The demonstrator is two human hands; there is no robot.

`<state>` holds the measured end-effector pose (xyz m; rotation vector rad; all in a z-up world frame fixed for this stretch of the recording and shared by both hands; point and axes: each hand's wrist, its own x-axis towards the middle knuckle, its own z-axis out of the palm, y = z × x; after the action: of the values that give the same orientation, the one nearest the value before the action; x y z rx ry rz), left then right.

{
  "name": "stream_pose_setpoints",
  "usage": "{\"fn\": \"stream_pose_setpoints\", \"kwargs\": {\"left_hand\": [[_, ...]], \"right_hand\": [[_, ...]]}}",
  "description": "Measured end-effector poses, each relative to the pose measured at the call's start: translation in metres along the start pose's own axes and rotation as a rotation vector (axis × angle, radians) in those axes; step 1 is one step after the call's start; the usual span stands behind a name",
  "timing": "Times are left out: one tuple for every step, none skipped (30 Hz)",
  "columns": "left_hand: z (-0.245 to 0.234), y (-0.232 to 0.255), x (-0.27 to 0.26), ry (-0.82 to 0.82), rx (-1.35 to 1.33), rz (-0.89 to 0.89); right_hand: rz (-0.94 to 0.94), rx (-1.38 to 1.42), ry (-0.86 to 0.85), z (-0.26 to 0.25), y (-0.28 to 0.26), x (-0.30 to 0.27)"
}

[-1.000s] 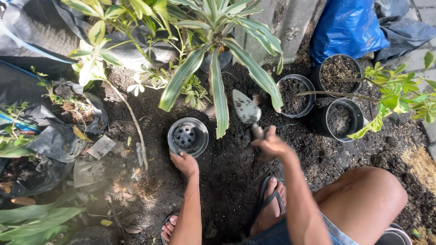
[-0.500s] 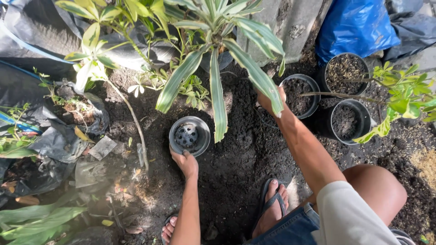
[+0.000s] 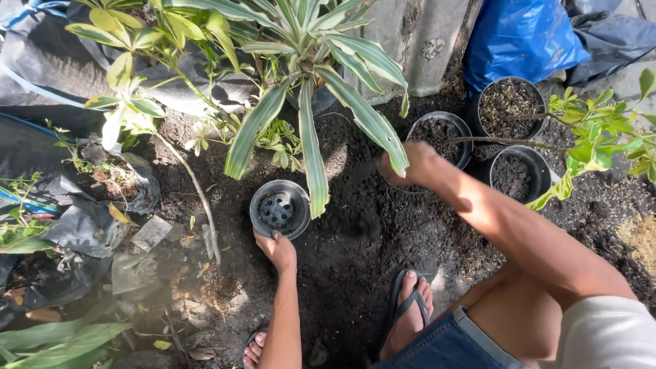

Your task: The person scoops soil from a pile on the ground using a small hand trowel and fills a black plastic pot. They then place a smaller black pot inside the larger one and continue to add soil around it, patting it down with their hands.

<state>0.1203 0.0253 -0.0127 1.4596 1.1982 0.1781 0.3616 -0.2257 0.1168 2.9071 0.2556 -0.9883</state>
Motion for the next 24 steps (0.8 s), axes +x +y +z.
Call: {"fn": "stream_pose_setpoints", "kwargs": {"left_hand": [[0.002,-0.004,0.001,0.003,0.009,0.005],[0.002,-0.009,0.0,0.009,0.019,0.007],[0.0,-0.013,-0.001,0.011,0.024,0.0],[0.002,-0.013,0.001,0.02,0.027,0.008],[0.003,-0.013,0.004,0.028,0.03,0.017],[0.002,-0.008,0.0,0.034,0.029,0.015],[0.001,-0.004,-0.004,0.018,0.017,0.003],[0.0,0.001,-0.006,0.005,0.005,-0.008],[-0.002,0.003,-0.009,0.012,0.005,-0.009],[-0.002,0.005,-0.011,0.019,-0.005,-0.015],[-0.002,0.007,-0.013,0.026,-0.014,-0.02],[-0.006,0.011,-0.024,0.027,-0.006,-0.042],[-0.009,0.015,-0.036,0.041,-0.016,-0.054],[-0.003,0.031,-0.032,0.048,-0.043,-0.031],[-0.003,0.03,-0.034,0.041,-0.053,-0.018],[-0.005,0.03,-0.037,0.059,-0.047,-0.006],[-0.007,0.03,-0.04,0.078,-0.041,0.005],[-0.005,0.022,-0.038,0.077,-0.039,0.0],[-0.003,0.015,-0.035,0.093,-0.037,0.0],[0.001,0.01,-0.028,0.106,-0.036,0.011],[0.002,0.005,-0.025,0.101,-0.035,0.015],[0.002,-0.001,-0.023,0.114,-0.051,0.03],[0.001,-0.007,-0.021,0.127,-0.066,0.045],[0.0,-0.001,-0.026,0.128,-0.063,0.042]], "right_hand": [[-0.081,-0.085,0.041,-0.023,0.004,0.008],[-0.167,-0.171,0.079,-0.043,0.006,0.016],[-0.169,-0.171,0.07,-0.015,0.024,0.047],[-0.209,-0.198,0.207,0.009,0.041,0.082],[-0.249,-0.223,0.345,0.031,0.058,0.117],[-0.255,-0.224,0.343,0.055,0.054,0.154],[-0.312,-0.257,0.548,0.079,0.049,0.19],[-0.37,-0.285,0.753,0.103,0.042,0.228],[-0.378,-0.284,0.753,0.137,0.04,0.249],[-0.433,-0.31,0.962,0.169,0.039,0.271],[-0.486,-0.333,1.173,0.201,0.038,0.294],[-0.492,-0.336,1.149,0.235,0.054,0.306],[-0.543,-0.357,1.335,0.269,0.071,0.316],[-0.579,-0.382,1.56,0.278,0.084,0.346],[-0.572,-0.389,1.574,0.243,0.165,0.277],[-0.578,-0.496,1.251,0.22,0.163,0.22],[-0.57,-0.588,0.924,0.195,0.131,0.169],[-0.571,-0.589,0.918,0.153,0.106,0.119],[-0.526,-0.693,0.402,0.108,0.069,0.068],[-0.448,-0.759,-0.108,0.061,0.02,0.016],[-0.443,-0.756,-0.105,0.052,0.021,0.028],[-0.446,-0.487,-0.15,0.045,0.023,0.039],[-0.443,-0.217,-0.192,0.037,0.024,0.05],[-0.444,-0.216,-0.197,0.033,0.016,0.055]]}}
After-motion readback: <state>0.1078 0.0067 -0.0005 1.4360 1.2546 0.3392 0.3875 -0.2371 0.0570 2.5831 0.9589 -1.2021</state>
